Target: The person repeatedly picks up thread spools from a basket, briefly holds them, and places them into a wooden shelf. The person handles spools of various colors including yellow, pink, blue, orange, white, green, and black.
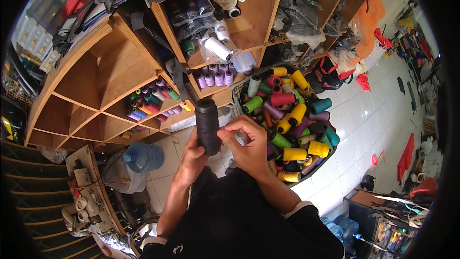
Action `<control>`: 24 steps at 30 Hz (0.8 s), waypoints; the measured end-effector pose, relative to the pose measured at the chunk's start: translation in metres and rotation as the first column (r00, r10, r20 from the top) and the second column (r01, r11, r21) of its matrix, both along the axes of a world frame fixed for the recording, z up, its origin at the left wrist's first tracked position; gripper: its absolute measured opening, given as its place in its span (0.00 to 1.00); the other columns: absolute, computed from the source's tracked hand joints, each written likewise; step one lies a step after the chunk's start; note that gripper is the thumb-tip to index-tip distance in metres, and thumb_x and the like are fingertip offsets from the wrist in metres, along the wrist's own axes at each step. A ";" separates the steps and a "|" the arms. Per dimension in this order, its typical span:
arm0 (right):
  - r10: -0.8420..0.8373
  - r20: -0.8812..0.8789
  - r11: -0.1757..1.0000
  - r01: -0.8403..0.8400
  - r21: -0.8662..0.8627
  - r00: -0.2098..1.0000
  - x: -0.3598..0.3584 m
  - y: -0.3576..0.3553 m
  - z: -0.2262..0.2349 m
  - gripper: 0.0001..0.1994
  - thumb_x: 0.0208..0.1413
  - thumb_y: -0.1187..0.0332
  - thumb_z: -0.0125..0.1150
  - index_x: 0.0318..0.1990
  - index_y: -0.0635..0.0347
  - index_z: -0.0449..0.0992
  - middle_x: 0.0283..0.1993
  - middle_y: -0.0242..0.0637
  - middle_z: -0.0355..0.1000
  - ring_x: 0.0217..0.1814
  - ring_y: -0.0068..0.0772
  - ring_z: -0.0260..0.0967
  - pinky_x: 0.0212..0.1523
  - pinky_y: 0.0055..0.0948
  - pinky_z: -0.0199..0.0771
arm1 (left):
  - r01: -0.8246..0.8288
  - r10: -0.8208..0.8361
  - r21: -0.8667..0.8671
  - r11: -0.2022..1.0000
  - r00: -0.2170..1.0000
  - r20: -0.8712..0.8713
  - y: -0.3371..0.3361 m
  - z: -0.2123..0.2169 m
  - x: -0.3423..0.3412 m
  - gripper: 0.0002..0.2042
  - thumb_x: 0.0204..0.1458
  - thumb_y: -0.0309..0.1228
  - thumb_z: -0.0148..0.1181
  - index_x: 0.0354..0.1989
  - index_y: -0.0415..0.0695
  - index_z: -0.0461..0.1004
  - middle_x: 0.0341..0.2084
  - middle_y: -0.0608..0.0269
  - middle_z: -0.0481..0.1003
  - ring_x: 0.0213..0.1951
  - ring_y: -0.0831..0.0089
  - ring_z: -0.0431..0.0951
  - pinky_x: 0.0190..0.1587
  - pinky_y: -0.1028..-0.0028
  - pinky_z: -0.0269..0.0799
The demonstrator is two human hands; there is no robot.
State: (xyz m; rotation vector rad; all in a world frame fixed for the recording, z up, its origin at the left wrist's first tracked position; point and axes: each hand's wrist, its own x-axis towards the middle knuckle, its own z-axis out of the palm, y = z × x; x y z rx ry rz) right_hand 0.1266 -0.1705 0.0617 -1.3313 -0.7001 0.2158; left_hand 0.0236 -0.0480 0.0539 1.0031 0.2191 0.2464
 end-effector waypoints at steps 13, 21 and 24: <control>0.087 0.122 0.992 -0.076 -0.098 0.989 -0.008 -0.002 0.023 0.04 0.58 0.80 0.54 0.36 0.66 0.65 0.35 0.40 0.67 0.34 0.24 0.66 0.38 0.23 0.68 | -0.155 0.156 0.036 0.987 0.987 -0.032 -0.005 0.009 0.001 0.23 0.56 0.46 0.58 0.51 0.44 0.59 0.34 0.59 0.72 0.32 0.73 0.74 0.36 0.74 0.70; 0.123 0.183 0.984 -0.096 -0.150 0.975 0.005 -0.002 0.022 0.07 0.53 0.82 0.58 0.36 0.66 0.67 0.35 0.39 0.69 0.33 0.26 0.68 0.39 0.24 0.69 | -0.214 0.223 0.164 0.963 0.974 -0.038 -0.001 0.012 0.000 0.21 0.56 0.44 0.58 0.50 0.44 0.61 0.33 0.60 0.73 0.32 0.77 0.74 0.34 0.76 0.69; 0.071 0.254 0.984 -0.026 -0.176 0.965 0.005 -0.002 0.030 0.09 0.51 0.81 0.60 0.39 0.66 0.69 0.36 0.40 0.70 0.33 0.27 0.70 0.38 0.25 0.71 | -0.256 0.267 0.169 0.952 0.963 -0.044 -0.001 0.012 0.000 0.20 0.56 0.43 0.57 0.49 0.43 0.62 0.34 0.60 0.73 0.32 0.76 0.75 0.33 0.77 0.69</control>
